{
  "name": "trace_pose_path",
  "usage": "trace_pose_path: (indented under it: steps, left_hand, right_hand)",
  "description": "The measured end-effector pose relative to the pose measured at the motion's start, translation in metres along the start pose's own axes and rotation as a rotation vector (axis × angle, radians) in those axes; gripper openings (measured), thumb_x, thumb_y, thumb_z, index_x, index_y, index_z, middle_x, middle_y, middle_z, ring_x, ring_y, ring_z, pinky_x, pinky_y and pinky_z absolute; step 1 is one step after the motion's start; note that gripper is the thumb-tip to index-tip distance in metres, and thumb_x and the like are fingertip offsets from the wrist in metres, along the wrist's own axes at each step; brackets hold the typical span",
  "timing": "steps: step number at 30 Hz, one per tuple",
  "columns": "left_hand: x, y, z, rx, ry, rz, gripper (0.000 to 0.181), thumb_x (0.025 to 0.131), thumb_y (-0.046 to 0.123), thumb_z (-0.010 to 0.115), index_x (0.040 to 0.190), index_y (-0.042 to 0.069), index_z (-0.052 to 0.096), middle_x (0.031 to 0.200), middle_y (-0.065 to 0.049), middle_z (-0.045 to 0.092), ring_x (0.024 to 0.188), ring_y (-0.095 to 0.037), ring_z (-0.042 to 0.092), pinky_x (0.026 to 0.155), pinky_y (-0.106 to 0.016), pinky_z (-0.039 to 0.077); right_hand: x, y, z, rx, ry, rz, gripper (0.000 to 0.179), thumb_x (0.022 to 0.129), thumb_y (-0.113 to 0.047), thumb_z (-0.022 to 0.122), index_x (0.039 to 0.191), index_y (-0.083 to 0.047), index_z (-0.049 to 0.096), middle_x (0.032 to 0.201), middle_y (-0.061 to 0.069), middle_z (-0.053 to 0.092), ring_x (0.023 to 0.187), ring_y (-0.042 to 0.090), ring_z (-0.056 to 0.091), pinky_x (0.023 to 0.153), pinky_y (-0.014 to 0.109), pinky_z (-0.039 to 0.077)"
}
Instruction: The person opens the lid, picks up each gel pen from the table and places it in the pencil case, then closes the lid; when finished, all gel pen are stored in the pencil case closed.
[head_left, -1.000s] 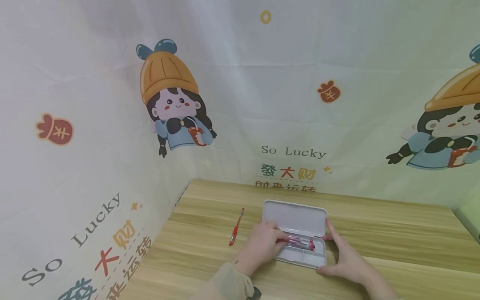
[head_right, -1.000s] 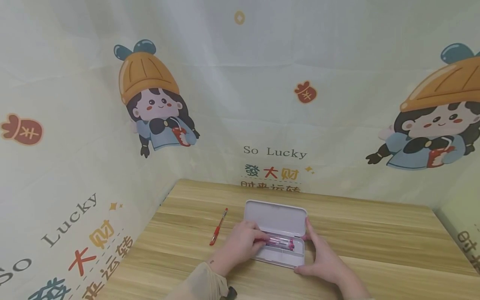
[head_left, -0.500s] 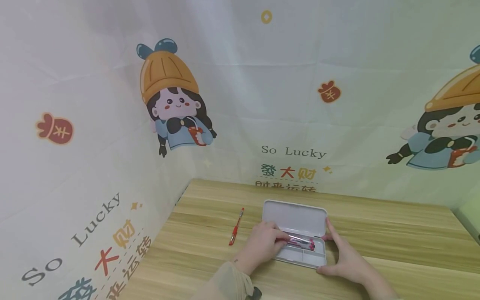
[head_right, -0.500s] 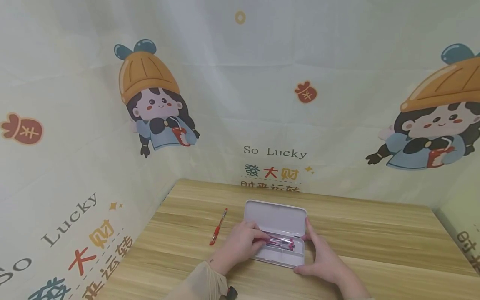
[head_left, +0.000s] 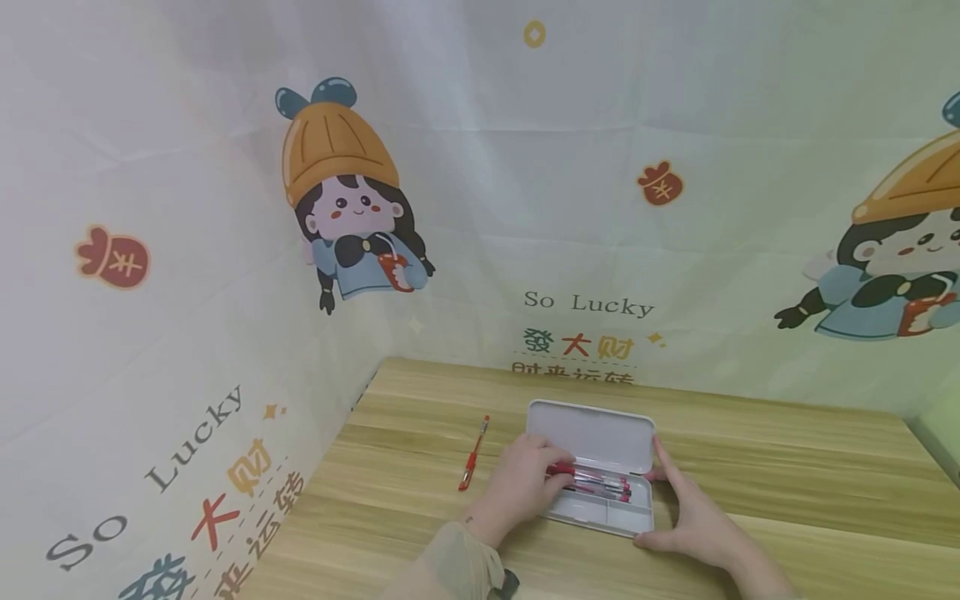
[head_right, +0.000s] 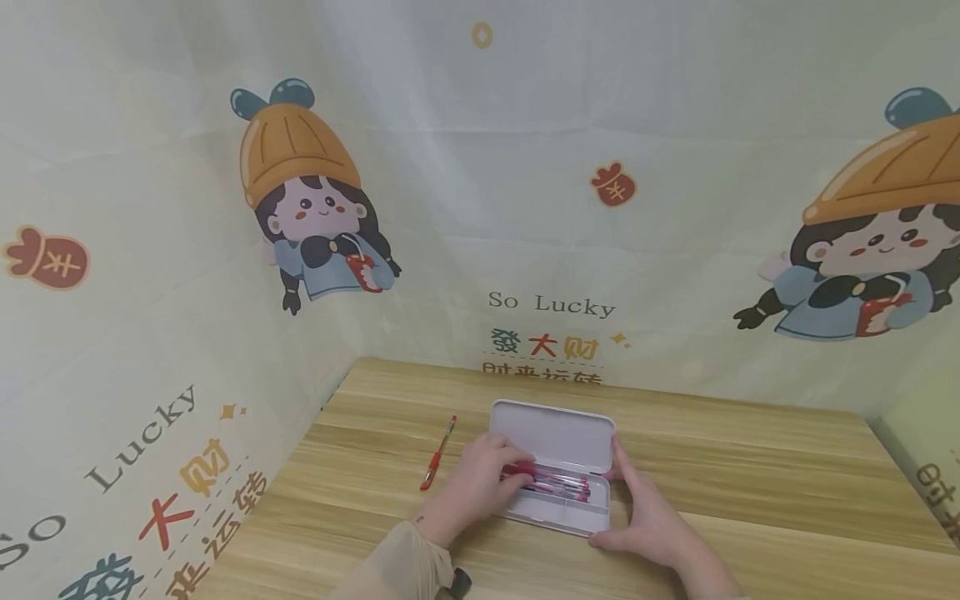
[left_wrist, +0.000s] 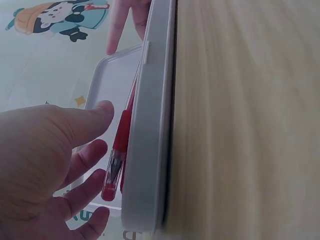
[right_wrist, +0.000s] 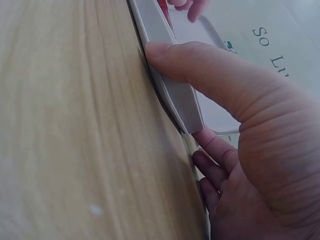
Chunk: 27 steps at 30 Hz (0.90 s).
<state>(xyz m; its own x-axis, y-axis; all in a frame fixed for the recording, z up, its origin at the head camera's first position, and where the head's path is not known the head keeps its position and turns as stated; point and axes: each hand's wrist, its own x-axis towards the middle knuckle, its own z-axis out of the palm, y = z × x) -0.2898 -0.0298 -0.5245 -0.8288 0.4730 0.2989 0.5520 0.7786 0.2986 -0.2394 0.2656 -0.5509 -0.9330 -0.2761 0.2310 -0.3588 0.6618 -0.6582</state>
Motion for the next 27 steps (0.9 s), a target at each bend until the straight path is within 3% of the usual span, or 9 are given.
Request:
trace_pose_path:
  steps: [7,11,17,22,27]
  left_hand:
    - [0.002,-0.009,-0.013,-0.077,0.081,-0.126,0.027,0.103,0.033,0.078,0.126,0.021,0.080,0.124,-0.001,0.079,0.119,-0.025,0.069,0.107,-0.043,0.057]
    - [0.003,-0.021,-0.018,-0.062,0.166,-0.164,0.027,0.102,0.032,0.079,0.126,0.019,0.080,0.119,-0.004,0.080,0.114,-0.026,0.072,0.104,-0.046,0.059]
    - [0.002,-0.037,-0.019,-0.139,0.239,-0.247,0.034,0.100,0.029,0.080,0.129,0.011,0.077,0.120,-0.011,0.077,0.112,-0.030,0.071,0.098,-0.049,0.062]
    - [0.001,-0.048,-0.021,-0.170,0.261,-0.352,0.041,0.098,0.030,0.082,0.134,0.010,0.074,0.124,-0.015,0.075,0.112,-0.033,0.073,0.095,-0.052,0.064]
    - [-0.003,-0.059,-0.023,-0.150,0.235,-0.466,0.054,0.096,0.037,0.085,0.141,0.010,0.069,0.134,-0.020,0.073,0.121,-0.040,0.072,0.104,-0.058,0.061]
  right_hand:
    - [-0.001,0.001,0.001,0.001,0.003,-0.009,0.152,0.066,-0.038,0.106,0.177,-0.009,0.006,0.143,0.007,0.068,0.141,0.039,0.057,0.114,0.004,0.024]
    - [-0.001,0.002,0.001,-0.006,0.010,-0.013,0.152,0.066,-0.038,0.106,0.177,-0.010,0.006,0.142,0.007,0.069,0.140,0.039,0.057,0.114,0.004,0.024]
    - [-0.001,0.001,0.000,-0.015,0.001,-0.009,0.153,0.066,-0.039,0.105,0.177,-0.008,0.005,0.143,0.008,0.068,0.144,0.042,0.057,0.118,0.012,0.031]
    - [-0.001,0.000,0.000,0.009,-0.009,-0.003,0.153,0.067,-0.038,0.105,0.177,-0.009,0.004,0.144,0.010,0.067,0.146,0.044,0.055,0.117,0.008,0.026]
    - [-0.001,0.000,0.000,0.012,-0.008,-0.007,0.152,0.067,-0.038,0.105,0.177,-0.007,0.005,0.144,0.010,0.067,0.145,0.043,0.056,0.115,0.007,0.026]
